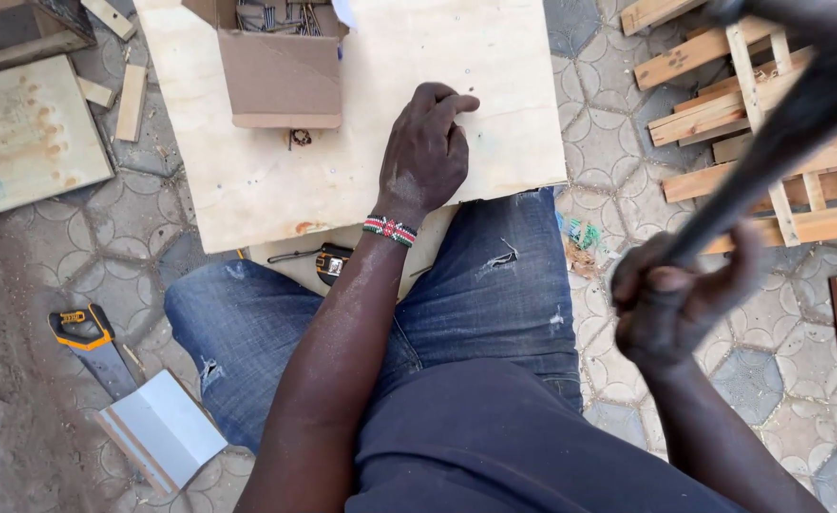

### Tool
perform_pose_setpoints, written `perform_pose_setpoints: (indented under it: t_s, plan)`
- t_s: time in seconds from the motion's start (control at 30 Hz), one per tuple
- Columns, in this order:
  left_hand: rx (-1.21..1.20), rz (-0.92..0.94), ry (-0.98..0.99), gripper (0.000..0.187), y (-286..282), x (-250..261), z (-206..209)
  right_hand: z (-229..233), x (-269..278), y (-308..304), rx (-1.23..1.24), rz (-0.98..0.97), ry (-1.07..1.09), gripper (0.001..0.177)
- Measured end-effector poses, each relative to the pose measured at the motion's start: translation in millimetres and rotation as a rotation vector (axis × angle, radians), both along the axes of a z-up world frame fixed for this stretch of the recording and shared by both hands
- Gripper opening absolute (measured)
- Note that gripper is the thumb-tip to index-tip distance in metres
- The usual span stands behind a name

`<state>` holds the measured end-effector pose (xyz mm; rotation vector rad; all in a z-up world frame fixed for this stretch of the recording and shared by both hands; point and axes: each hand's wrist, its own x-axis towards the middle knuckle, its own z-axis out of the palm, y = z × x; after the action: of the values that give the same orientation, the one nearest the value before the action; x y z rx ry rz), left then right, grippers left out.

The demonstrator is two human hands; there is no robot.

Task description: Hammering nails into plywood boards to assemble a wooden structure

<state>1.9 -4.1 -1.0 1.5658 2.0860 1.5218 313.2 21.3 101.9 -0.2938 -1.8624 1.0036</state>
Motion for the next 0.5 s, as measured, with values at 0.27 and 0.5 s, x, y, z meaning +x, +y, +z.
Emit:
perform_pose_setpoints:
  t_s: [0.27, 0.5]
  plan:
    - [0.007, 0.024, -0.016, 0.041, 2, -3, -4, 14, -2, -3, -0.389, -0.227, -0.885, 0.059]
    - [0.000, 0.018, -0.034, 0.041, 1, -2, -5, 26, -20, 8, -0.474, -0.130, -1.299, 0.068]
